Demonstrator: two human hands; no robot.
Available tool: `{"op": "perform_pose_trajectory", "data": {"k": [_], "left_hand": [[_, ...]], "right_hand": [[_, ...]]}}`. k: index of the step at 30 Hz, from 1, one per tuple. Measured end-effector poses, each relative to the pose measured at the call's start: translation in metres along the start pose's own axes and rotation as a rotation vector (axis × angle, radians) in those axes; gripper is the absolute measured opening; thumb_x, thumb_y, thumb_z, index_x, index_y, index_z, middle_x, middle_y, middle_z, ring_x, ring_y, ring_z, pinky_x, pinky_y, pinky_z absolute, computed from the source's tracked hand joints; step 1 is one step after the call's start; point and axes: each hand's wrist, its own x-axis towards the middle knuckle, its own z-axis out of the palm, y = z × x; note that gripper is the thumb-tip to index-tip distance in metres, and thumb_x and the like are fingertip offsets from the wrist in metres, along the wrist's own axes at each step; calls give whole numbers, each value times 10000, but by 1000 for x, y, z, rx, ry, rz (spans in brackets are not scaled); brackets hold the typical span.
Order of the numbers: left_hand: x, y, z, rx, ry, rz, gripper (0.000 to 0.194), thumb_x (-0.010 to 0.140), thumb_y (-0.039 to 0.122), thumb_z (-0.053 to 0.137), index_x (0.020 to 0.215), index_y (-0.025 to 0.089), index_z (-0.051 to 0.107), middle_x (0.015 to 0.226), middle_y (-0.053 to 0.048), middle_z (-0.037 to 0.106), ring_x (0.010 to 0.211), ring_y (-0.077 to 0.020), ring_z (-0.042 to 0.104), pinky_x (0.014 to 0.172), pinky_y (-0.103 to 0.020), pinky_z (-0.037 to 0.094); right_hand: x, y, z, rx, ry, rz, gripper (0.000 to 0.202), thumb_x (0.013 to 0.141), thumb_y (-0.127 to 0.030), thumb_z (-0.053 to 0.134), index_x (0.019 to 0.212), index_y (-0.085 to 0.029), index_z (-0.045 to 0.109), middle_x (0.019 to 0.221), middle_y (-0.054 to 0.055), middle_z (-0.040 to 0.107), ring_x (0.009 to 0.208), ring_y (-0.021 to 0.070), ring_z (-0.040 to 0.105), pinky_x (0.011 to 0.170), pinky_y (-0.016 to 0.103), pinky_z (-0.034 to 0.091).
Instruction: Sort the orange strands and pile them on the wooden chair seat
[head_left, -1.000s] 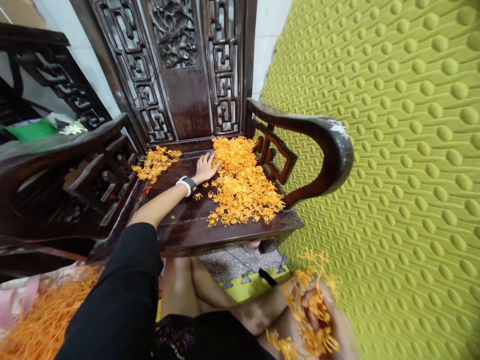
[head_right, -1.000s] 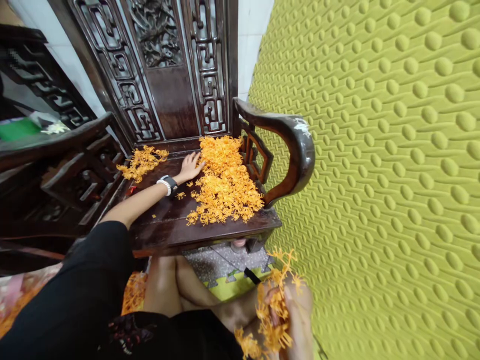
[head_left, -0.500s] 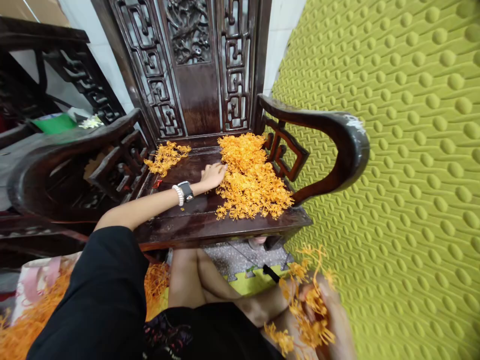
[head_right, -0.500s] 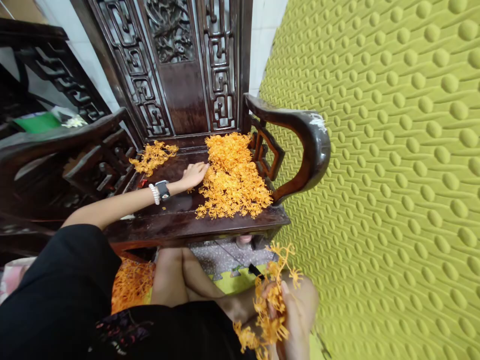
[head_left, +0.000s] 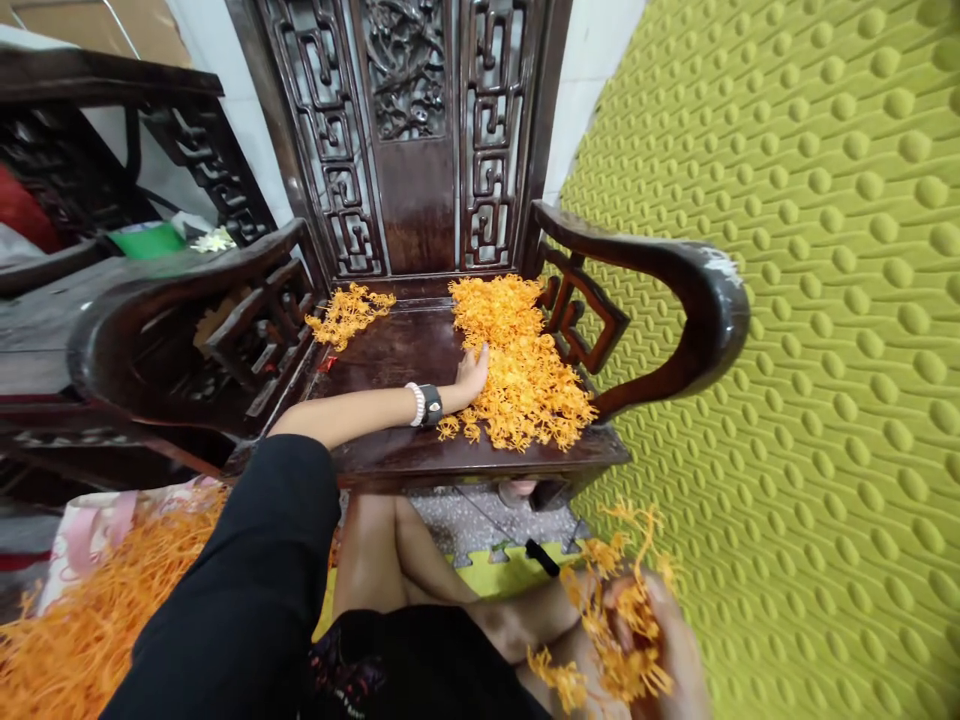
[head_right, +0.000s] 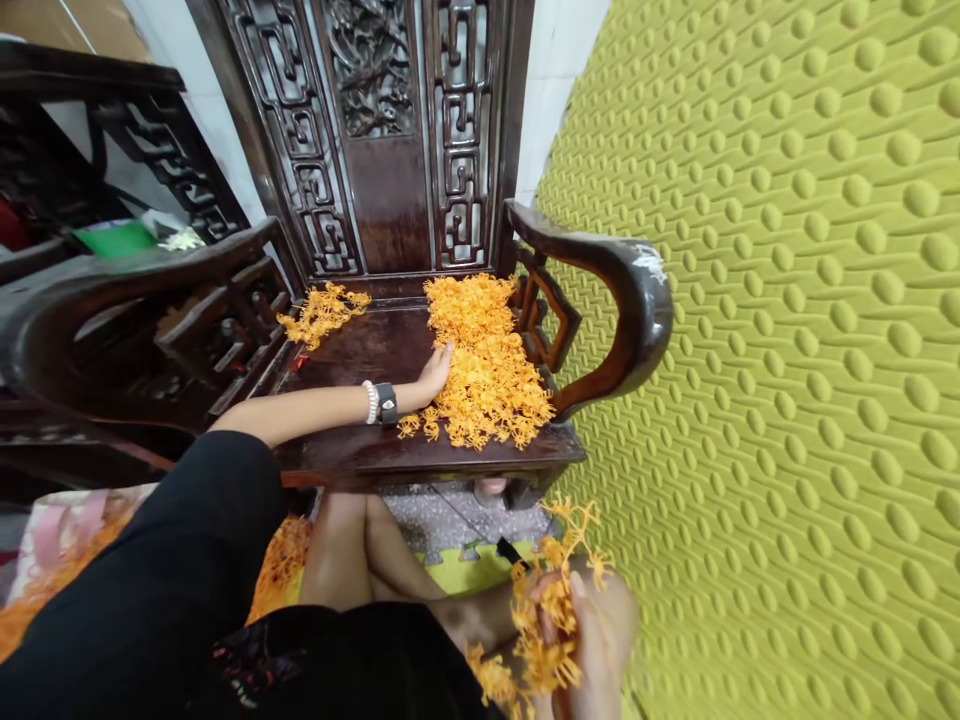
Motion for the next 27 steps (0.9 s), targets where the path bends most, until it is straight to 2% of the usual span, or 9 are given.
{"op": "perform_pose_trajectory", "data": {"k": [3,5,7,10,11,13,20,23,27], "left_hand": [[-10,2,-15,-5,21,-45,732,941,567,128,1459,71,271,1508,-178,326,1402,-278,306,1135,-403,289],[-23,-6,-33,-3,36,-14,786,919,619,178,1497,88,149,1568,-159,164,1453,-278,145,1173,-437,185],[-41,-18,-50,60,1,192,921,842,711,337,1518,163,34,1594,-96,2,1467,-260,-8,1190,-444,71],[-67,-37,-62,301,-143,680,1271,562,818,603,1519,234,5,1583,-72,-126,1444,-322,-140,1154,-512,-98],[-72,-41,-62,380,-188,778,1341,486,829,638,1520,239,22,1581,-84,-130,1433,-357,-157,1128,-547,-138],[-75,-45,-53,463,-238,802,1371,436,837,652,1520,261,40,1587,-96,-91,1424,-397,-157,1098,-597,-159],[-38,-25,-16,512,-210,770,1177,580,863,519,1516,293,90,1597,-93,-31,1426,-431,-106,1094,-668,-77],[-34,-22,-17,528,-175,813,1201,554,874,524,1516,281,115,1595,-110,-20,1416,-454,-115,1069,-683,-119],[-41,-12,-27,481,-117,979,1179,547,859,557,1505,284,180,1596,-95,-29,1427,-436,-95,1089,-649,-131]], "right_hand": [[3,1,-6,-35,-25,-14,441,686,-606,667,603,-180,586,460,-13,450,440,108,331,443,262,283],[3,1,-9,-40,-35,-12,440,704,-604,656,603,-182,590,478,-11,459,432,103,309,435,268,256],[2,2,-10,-28,-44,7,438,722,-602,646,604,-183,601,477,-14,443,424,100,281,432,276,228],[1,3,-8,-10,-57,9,442,704,-603,667,587,-181,608,451,-21,406,419,98,266,430,277,205],[1,3,-7,-7,-62,4,439,703,-597,671,583,-180,606,447,-21,405,419,98,272,430,274,207],[0,4,-6,0,-62,-12,433,715,-587,664,586,-178,602,441,-25,404,420,97,286,428,264,218],[-4,7,-8,-2,39,-26,425,613,-565,745,631,-163,607,572,4,572,428,96,377,399,244,289],[-5,5,-10,-1,60,-58,391,633,-539,741,651,-168,619,601,19,596,470,119,449,416,242,342],[-8,-1,-12,1,51,-69,396,664,-541,714,609,-161,617,579,27,587,467,115,453,422,233,351]]}}
